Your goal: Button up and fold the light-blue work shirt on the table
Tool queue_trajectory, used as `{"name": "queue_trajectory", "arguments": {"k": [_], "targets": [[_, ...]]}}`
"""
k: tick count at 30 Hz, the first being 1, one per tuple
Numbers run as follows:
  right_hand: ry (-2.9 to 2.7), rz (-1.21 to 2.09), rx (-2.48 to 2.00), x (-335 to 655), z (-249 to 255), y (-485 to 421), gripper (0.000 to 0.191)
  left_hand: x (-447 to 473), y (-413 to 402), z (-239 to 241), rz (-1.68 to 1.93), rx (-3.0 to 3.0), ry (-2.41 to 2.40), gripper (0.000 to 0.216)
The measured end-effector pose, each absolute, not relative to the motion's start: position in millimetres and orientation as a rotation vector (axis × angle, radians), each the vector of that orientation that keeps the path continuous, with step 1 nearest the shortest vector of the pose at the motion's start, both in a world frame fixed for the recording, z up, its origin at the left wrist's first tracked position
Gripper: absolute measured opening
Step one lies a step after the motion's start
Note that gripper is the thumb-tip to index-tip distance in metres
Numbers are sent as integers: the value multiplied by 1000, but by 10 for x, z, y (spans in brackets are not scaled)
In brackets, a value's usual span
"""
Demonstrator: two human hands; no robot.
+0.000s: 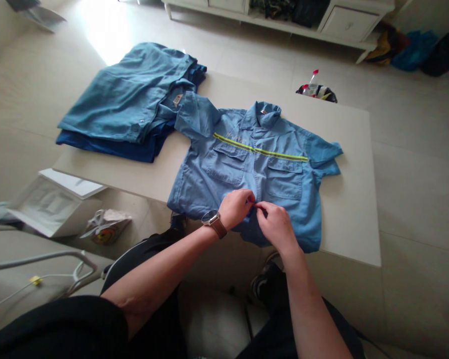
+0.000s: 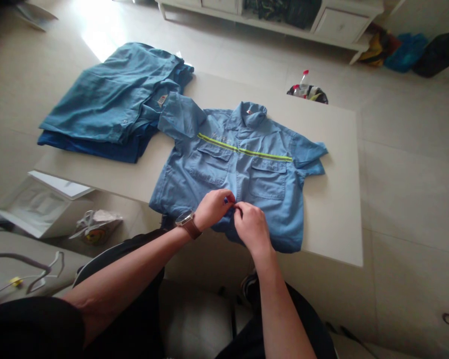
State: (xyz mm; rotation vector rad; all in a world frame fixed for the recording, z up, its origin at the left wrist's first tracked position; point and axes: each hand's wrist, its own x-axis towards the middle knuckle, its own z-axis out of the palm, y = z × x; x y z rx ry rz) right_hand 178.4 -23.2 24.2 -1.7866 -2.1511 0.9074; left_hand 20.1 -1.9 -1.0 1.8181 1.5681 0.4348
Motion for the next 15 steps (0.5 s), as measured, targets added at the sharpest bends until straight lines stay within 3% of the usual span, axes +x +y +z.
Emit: {"name": "queue_trajectory", "arguments": {"k": [5,10,15], "targets": [[-2042,935,-1767,1764,175,-250,23,207,-26,23,441,1758,1575,17],[-1983,909,-1772,1754,118,-248,46,241,-19,3,502,1740,1535,17],[-2013,932,-1670,1755,88,-226,49,260,-10,-30,543,1691,1516,15]]}}
